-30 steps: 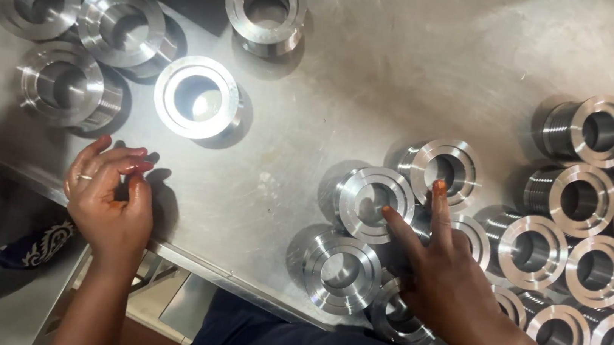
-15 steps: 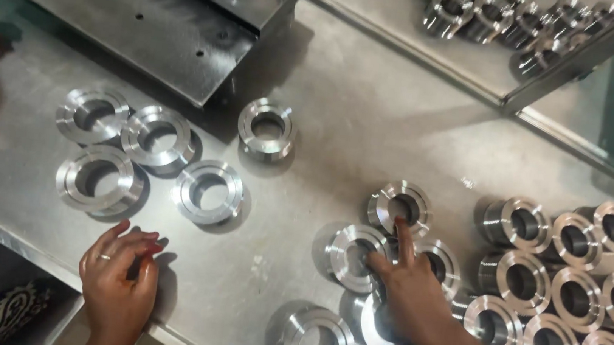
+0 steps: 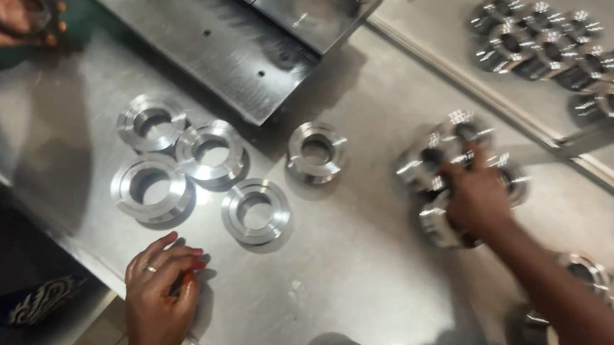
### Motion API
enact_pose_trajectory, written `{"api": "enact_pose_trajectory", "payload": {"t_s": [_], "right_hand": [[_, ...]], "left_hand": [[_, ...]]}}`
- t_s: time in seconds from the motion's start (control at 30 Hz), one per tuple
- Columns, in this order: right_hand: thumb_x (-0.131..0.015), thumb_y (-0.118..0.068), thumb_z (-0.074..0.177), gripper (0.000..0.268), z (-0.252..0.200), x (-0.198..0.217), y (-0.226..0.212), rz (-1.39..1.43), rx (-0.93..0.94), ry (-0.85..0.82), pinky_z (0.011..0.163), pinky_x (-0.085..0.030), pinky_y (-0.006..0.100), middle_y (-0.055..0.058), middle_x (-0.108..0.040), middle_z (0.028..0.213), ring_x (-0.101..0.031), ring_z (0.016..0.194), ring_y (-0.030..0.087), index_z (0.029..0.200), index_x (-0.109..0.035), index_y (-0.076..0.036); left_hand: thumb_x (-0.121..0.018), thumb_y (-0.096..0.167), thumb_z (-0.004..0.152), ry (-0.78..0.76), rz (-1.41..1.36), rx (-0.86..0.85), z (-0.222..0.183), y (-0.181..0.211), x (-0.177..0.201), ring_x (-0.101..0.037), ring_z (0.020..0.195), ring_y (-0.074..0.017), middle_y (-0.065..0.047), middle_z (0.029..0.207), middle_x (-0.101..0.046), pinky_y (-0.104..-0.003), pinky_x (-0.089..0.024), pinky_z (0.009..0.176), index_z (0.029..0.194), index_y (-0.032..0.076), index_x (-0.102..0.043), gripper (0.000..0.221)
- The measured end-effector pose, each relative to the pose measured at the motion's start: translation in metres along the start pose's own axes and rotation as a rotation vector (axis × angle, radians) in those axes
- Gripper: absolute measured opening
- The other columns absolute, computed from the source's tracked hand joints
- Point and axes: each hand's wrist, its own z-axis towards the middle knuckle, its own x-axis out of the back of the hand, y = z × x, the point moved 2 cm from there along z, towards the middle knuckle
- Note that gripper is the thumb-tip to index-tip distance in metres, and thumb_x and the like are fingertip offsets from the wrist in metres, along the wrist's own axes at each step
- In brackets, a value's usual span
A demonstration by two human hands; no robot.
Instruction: Applying inspection dye or protective oil to metal rings and inspecting them at a quality control station.
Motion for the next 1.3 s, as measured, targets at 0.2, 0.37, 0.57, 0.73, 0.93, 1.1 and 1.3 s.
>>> {"api": "enact_pose_trajectory", "payload": {"t_s": [0.2, 0.37, 0.57, 0.73, 0.93, 1.1, 1.3], "right_hand": [[-0.07, -0.005, 0.083, 0.051, 0.05, 0.015, 0.036, 0.038, 0.019, 0.164, 0.097, -0.056, 0.049, 0.018, -0.037, 0.157, -0.065, 0.114, 0.044, 0.131, -0.067, -0.021], [-0.074, -0.004, 0.079, 0.048, 0.058, -0.001, 0.049, -0.003, 0.013, 0.278, 0.096, -0.054, 0.049, 0.016, -0.041, 0.151, -0.063, 0.116, 0.045, 0.123, -0.073, -0.021], [-0.073, -0.002, 0.076, 0.054, 0.057, 0.003, 0.056, 0.041, -0.054, 0.302, 0.093, -0.057, 0.047, 0.016, -0.04, 0.154, -0.068, 0.107, 0.043, 0.127, -0.072, -0.02], [-0.07, -0.004, 0.083, 0.049, 0.059, 0.008, 0.066, 0.048, -0.044, 0.372, 0.092, -0.057, 0.048, 0.017, -0.042, 0.156, -0.068, 0.107, 0.043, 0.13, -0.07, -0.017], [-0.071, -0.006, 0.079, 0.051, 0.069, 0.012, 0.071, -0.002, -0.056, 0.339, 0.09, -0.058, 0.048, 0.017, -0.042, 0.15, -0.068, 0.108, 0.042, 0.128, -0.07, -0.017], [-0.068, -0.005, 0.084, 0.048, 0.114, 0.005, 0.111, 0.048, -0.142, 0.372, 0.085, -0.061, 0.05, 0.018, -0.041, 0.154, -0.068, 0.107, 0.045, 0.13, -0.071, -0.017], [-0.072, -0.013, 0.084, 0.051, 0.211, 0.007, 0.169, -0.008, -0.118, 0.42, 0.087, -0.059, 0.051, 0.026, -0.049, 0.141, -0.065, 0.113, 0.047, 0.135, -0.071, -0.011]], "left_hand": [[-0.067, -0.001, 0.074, 0.006, -0.054, 0.008, -0.001, -0.011, -0.01, -0.062, 0.13, -0.0276, 0.001, 0.103, -0.076, -0.049, -0.04, 0.115, 0.082, 0.01, -0.071, 0.014], [-0.07, 0.0, 0.067, -0.115, 0.002, 0.054, -0.002, -0.018, -0.01, -0.061, 0.129, -0.0275, 0.0, 0.101, -0.078, -0.05, -0.038, 0.114, 0.076, 0.013, -0.075, 0.017], [-0.071, -0.001, 0.064, -0.118, 0.051, 0.034, 0.005, -0.011, -0.011, -0.064, 0.123, -0.0332, -0.006, 0.096, -0.079, -0.057, -0.04, 0.109, 0.074, 0.01, -0.077, 0.016], [-0.068, 0.001, 0.064, -0.105, -0.048, -0.091, -0.001, -0.037, -0.018, -0.071, 0.112, -0.0311, -0.005, 0.093, -0.079, -0.055, -0.049, 0.108, 0.072, 0.01, -0.074, 0.013], [-0.068, 0.008, 0.063, -0.163, -0.043, -0.19, -0.003, -0.06, -0.024, -0.071, 0.11, -0.0333, -0.005, 0.09, -0.079, -0.058, -0.046, 0.108, 0.07, 0.011, -0.072, 0.009], [-0.071, 0.012, 0.072, -0.15, 0.016, -0.2, -0.012, -0.084, -0.036, -0.073, 0.106, -0.0255, -0.002, 0.089, -0.08, -0.056, -0.047, 0.11, 0.071, 0.013, -0.07, 0.002], [-0.076, 0.021, 0.076, -0.232, 0.154, -0.42, -0.047, -0.165, -0.057, -0.074, 0.105, -0.0213, -0.001, 0.093, -0.081, -0.045, -0.054, 0.104, 0.077, 0.013, -0.072, 0.008]]}}
